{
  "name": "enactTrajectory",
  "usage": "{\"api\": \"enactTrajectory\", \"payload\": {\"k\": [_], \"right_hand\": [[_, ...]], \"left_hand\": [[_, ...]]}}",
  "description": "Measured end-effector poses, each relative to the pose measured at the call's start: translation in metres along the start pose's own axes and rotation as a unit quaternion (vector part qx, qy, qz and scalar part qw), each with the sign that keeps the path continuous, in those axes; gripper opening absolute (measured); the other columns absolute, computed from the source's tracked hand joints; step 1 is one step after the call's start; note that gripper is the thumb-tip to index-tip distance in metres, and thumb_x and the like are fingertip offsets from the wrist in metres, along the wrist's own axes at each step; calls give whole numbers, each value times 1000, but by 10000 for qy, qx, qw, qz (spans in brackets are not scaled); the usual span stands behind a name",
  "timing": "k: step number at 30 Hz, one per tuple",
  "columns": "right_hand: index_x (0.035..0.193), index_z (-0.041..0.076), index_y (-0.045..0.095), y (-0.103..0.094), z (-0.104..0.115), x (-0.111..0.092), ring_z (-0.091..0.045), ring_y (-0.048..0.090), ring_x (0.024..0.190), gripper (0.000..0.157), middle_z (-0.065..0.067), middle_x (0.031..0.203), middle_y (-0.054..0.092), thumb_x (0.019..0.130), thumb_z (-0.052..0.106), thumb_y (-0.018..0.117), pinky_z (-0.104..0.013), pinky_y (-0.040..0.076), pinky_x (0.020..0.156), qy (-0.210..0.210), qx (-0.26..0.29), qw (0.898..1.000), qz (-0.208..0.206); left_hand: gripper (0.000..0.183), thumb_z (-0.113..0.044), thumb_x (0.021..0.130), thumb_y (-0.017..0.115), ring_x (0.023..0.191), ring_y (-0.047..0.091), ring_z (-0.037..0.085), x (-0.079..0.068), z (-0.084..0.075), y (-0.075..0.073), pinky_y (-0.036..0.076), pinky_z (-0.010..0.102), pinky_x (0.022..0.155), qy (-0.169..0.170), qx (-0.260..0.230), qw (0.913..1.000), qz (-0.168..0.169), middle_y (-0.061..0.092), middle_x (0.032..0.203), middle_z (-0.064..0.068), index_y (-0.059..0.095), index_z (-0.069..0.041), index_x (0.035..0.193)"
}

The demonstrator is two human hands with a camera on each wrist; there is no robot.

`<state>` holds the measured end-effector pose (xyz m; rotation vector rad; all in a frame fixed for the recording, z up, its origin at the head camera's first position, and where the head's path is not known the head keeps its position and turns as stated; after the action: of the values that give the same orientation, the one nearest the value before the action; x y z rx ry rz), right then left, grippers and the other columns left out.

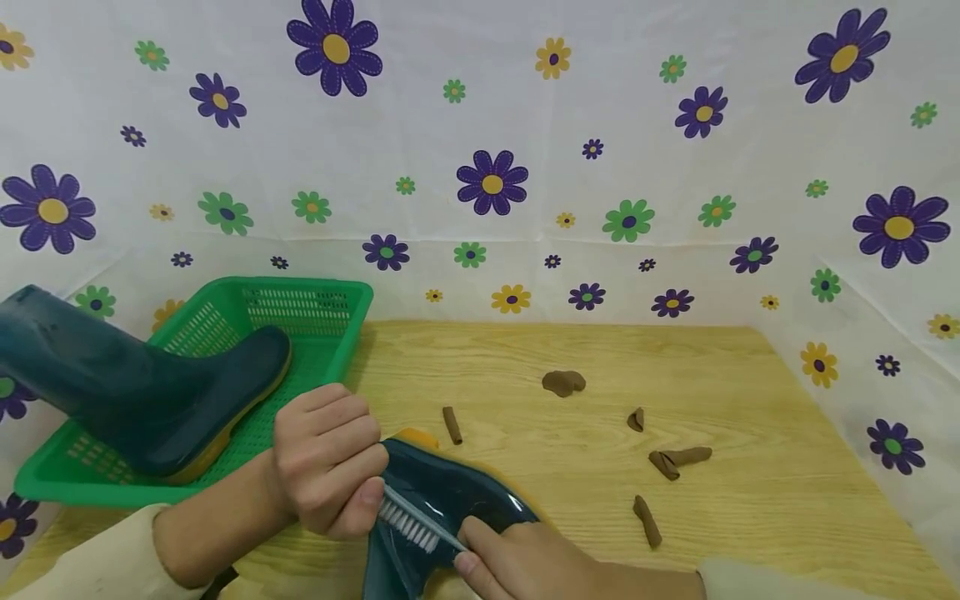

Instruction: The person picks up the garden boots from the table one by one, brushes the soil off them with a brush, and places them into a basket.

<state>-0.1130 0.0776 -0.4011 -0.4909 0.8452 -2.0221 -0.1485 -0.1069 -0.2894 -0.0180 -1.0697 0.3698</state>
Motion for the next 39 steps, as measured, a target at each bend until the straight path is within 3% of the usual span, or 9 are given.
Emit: {"api": "enactTrajectory", "payload": {"k": [5,9,12,18,20,24,28,35,39], "right_hand": [[100,13,48,-2,-5,-7,10,30,47,20,17,62,33,110,21,32,-10,30,46,-58,-238,9996,-168],[103,12,49,-7,0,-5,9,33,50,19,16,65,38,110,18,32,-11,33,48,-139,206,9981,-569],[103,13,48,-5,5,0,10,34,48,21,16,64,38,111,21,30,-11,34,47,-8,229,9985,-493],[96,17,46,8,-5,-9,7,27,41,26,17,57,28,110,33,30,-13,27,42,533,-937,9942,34],[97,17,46,6,-7,-13,8,25,41,25,18,58,28,110,32,31,-13,26,42,468,-1000,9938,-93],[97,15,47,-1,-4,-14,10,21,42,21,20,59,29,110,26,35,-11,24,40,109,-971,9924,-752],[94,14,48,-2,2,-10,9,14,42,17,19,57,26,108,20,41,-11,17,38,-399,-1456,9780,-1438],[87,16,43,-9,-1,-15,5,6,45,26,17,58,18,110,25,35,-11,5,42,-919,-2852,9404,-1605],[90,15,45,-17,-2,-20,6,8,47,29,17,57,22,110,27,29,-10,8,44,-1264,-2877,9259,-2098]], "left_hand": [[47,-14,92,39,46,19,13,0,0,-2,17,25,47,-39,-13,10000,-6,28,48,-1,32,-16,46],[46,-14,92,39,46,20,13,-2,0,-2,18,25,47,-72,-4,10000,-2,30,48,-1,33,-16,46],[47,-14,93,39,45,20,13,-1,0,-1,17,25,47,-99,29,9999,-7,30,48,-1,34,-15,46],[49,-14,94,39,44,20,14,2,1,-2,15,23,46,-127,140,9998,-119,28,47,0,32,-16,45],[49,-14,93,39,45,19,13,0,0,-2,16,24,47,-131,87,9998,-95,28,47,0,32,-16,45],[49,-14,94,39,47,17,12,-2,-1,0,14,24,49,-143,-15,9999,-9,28,48,-1,31,-17,46],[50,-14,95,39,46,17,12,3,-1,1,13,23,48,-146,-1,9999,-5,27,48,-1,31,-17,46],[50,-14,95,38,46,18,12,6,0,-1,15,24,48,-136,31,9999,-59,26,47,-1,30,-17,45],[49,-14,94,38,46,16,12,4,1,-1,14,24,48,-145,13,9999,-18,26,48,-1,30,-17,45]]}}
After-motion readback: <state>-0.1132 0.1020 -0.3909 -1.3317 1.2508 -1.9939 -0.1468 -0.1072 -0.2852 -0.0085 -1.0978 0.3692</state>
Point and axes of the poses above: each hand's wrist, its own x-axis towards the middle knuckle, its own y-axis out of the palm, z = x × y, the point moved 3 cm from there along x, towards the middle knuckle
